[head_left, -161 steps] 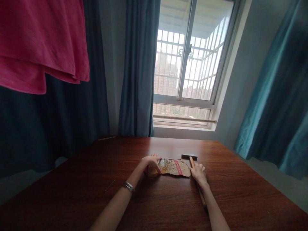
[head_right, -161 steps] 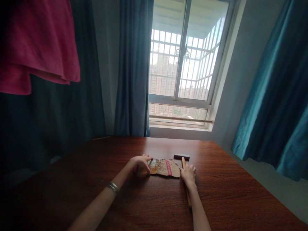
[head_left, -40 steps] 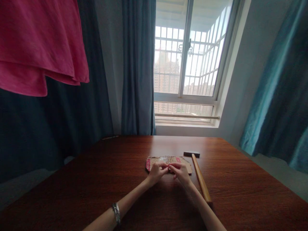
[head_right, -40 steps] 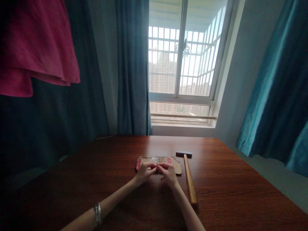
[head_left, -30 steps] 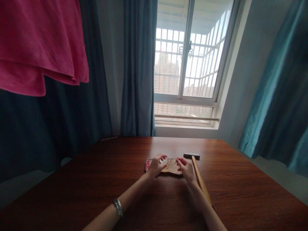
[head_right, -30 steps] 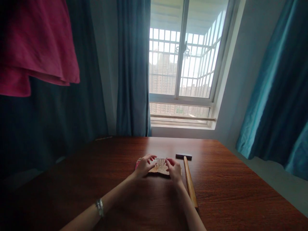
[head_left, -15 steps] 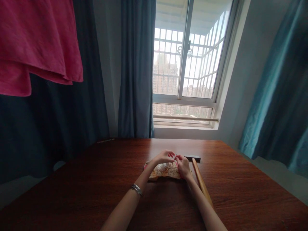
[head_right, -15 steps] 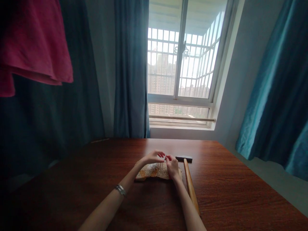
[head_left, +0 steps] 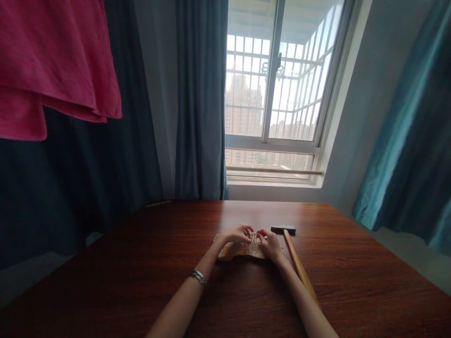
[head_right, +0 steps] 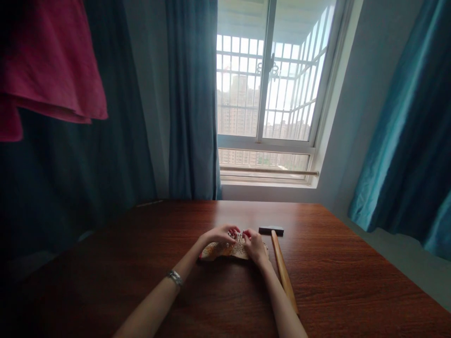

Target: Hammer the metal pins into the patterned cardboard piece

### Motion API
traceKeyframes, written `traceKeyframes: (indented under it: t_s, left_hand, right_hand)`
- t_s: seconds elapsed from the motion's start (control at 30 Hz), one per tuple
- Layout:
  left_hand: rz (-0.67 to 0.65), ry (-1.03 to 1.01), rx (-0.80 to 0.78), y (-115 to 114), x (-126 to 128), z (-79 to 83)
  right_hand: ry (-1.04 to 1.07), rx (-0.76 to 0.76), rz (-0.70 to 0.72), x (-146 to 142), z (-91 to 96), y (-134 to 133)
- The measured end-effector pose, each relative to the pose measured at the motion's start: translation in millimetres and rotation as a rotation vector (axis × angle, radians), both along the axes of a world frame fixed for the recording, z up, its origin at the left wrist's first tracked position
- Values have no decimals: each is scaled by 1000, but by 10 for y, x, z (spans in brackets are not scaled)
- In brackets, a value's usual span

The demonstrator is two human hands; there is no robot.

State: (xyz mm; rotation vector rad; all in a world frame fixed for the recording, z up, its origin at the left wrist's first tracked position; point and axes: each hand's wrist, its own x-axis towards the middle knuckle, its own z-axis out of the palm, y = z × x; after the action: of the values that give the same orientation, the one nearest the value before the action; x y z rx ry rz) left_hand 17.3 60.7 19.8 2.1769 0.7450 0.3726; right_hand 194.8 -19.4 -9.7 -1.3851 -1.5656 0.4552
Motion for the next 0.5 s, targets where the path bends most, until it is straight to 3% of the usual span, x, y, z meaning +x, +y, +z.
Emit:
traceKeyframes:
  t_s: [0.5]
  left_hand:
    - [23,45,103,-81,-7,47]
  right_hand:
    - [-46,25,27,-26,7,-41]
